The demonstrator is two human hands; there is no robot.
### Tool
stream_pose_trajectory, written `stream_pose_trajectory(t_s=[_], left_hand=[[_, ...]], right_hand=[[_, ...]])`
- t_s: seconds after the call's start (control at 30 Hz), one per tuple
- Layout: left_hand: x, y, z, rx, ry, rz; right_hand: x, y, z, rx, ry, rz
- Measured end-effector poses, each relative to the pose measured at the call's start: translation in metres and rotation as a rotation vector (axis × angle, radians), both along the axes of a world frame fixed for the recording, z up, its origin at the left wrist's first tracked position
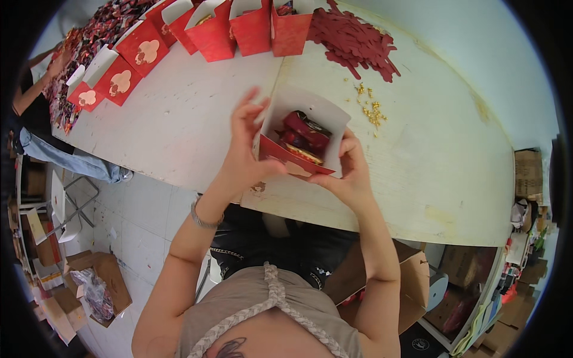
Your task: The person repeatedly assembles small red paper gift boxes by folding flaps and inserting a red ribbon through a pre-punched hole. The person fills each box with wrapped candies, closes the lid, and places the finished box on the table. The process is repeated multiple times.
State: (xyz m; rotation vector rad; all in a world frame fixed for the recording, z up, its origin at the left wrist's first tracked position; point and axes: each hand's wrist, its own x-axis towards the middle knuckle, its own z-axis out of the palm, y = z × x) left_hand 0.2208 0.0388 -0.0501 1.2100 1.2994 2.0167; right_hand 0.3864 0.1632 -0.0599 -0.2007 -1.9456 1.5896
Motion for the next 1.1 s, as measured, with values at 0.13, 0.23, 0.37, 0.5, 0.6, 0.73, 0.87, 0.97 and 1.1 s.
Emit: stream_pose_trajectory(t_s=[0.13, 0.23, 0.37, 0.5, 0.6, 0.73, 0.87, 0.97, 1.1], left_hand=[[-0.006, 0.004, -0.024, -0.145, -0.128, -0.153], [-0.002, 0.003, -0.031, -0.01, -0.131, -0.109], [0.006, 0.003, -0.024, -0.054, 0.074, 0.146], [0.022, 0.009, 0.006, -0.382, -0.167, 0.192], [0.023, 0.026, 0.014, -0.231, -0.292, 0.197], [0.018, 0.026, 0.015, -0.235, -0.175, 0.061], [0.003, 0.031, 0.007, -0.215, -0.042, -0.006], [0.002, 0.032, 0.015, -0.23, -0.113, -0.052], [-0.001, 0.032, 0.007, -0.154, 0.023, -0.021]], right_hand=[[-0.01, -0.007, -0.007, -0.165, 0.17, -0.1], [-0.009, -0.013, -0.011, 0.047, 0.142, -0.238], [-0.011, -0.025, -0.004, 0.141, 0.177, -0.376], [-0.017, -0.026, -0.01, 0.089, 0.188, -0.521], [-0.025, -0.029, 0.012, -0.261, 0.156, -0.449], [-0.029, -0.02, 0.014, -0.12, 0.072, -0.441], [-0.031, -0.015, 0.014, -0.129, 0.098, -0.446], [-0.03, -0.01, 0.016, -0.219, 0.052, -0.395], [-0.039, -0.008, 0.009, -0.165, 0.22, -0.407]])
